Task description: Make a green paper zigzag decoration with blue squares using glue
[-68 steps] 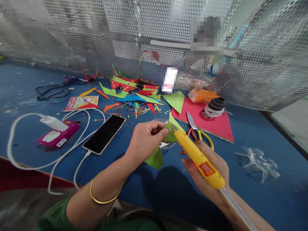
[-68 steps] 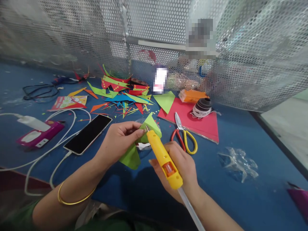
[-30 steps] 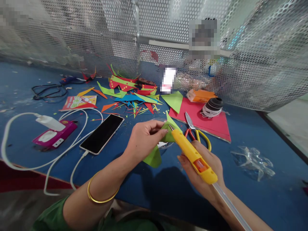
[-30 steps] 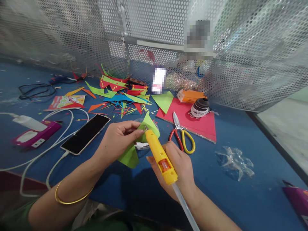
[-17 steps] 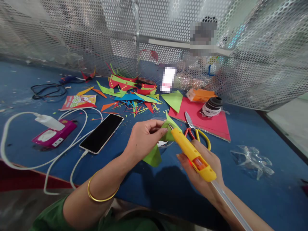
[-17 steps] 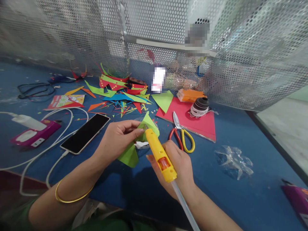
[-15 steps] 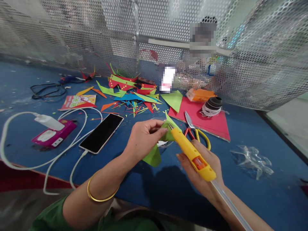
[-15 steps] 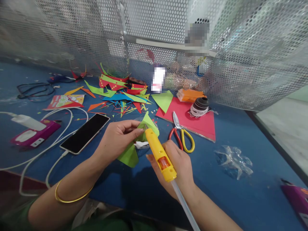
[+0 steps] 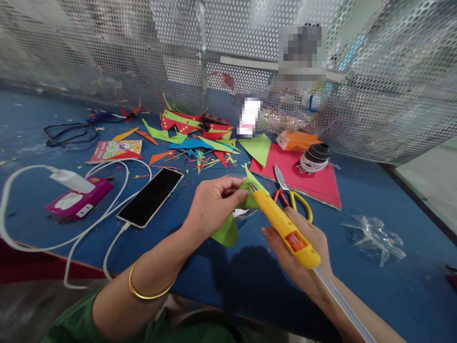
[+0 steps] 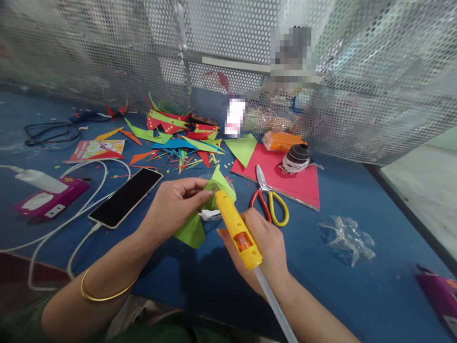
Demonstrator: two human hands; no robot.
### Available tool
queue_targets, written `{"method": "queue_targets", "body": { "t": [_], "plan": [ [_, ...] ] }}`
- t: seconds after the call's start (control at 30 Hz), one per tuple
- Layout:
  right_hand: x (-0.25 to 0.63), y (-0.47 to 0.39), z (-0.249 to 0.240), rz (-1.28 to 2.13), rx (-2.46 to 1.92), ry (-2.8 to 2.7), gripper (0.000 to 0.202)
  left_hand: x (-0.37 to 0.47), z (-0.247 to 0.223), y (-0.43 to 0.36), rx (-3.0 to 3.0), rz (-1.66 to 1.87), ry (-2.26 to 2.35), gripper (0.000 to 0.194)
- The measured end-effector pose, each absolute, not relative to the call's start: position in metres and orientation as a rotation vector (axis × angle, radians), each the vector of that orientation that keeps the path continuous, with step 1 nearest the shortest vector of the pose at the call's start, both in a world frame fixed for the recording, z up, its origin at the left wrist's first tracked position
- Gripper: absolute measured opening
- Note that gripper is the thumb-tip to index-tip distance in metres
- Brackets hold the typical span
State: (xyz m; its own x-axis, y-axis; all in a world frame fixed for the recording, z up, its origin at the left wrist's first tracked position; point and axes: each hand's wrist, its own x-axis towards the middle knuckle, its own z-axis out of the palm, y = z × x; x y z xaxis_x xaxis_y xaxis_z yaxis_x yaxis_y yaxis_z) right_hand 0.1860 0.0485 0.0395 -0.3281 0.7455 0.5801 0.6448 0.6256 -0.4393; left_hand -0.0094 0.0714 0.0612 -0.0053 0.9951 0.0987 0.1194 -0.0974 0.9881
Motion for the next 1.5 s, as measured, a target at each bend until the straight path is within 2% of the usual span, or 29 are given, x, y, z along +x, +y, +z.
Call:
{"method": "queue_targets", "body": {
  "t": [0.9,1.37,1.5],
  "plan": [
    [0.1830,0.0497,0.0433,0.086,-1.119,-2.063,0.035,-0.0095,0.0597,0.0719,1.387,1.215,1.300,0.021],
    [0.1845,0.0494,0.0410,0.087,-1.106,-2.075,0.038,-0.0097,0.0581,0.0726,1.371,1.232,1.277,0.017],
    [0.1855,0.0492,0.0405,0.092,-1.091,-2.058,0.033,-0.0090,0.0601,0.0716,1.355,1.221,1.266,0.016]
  ]
}}
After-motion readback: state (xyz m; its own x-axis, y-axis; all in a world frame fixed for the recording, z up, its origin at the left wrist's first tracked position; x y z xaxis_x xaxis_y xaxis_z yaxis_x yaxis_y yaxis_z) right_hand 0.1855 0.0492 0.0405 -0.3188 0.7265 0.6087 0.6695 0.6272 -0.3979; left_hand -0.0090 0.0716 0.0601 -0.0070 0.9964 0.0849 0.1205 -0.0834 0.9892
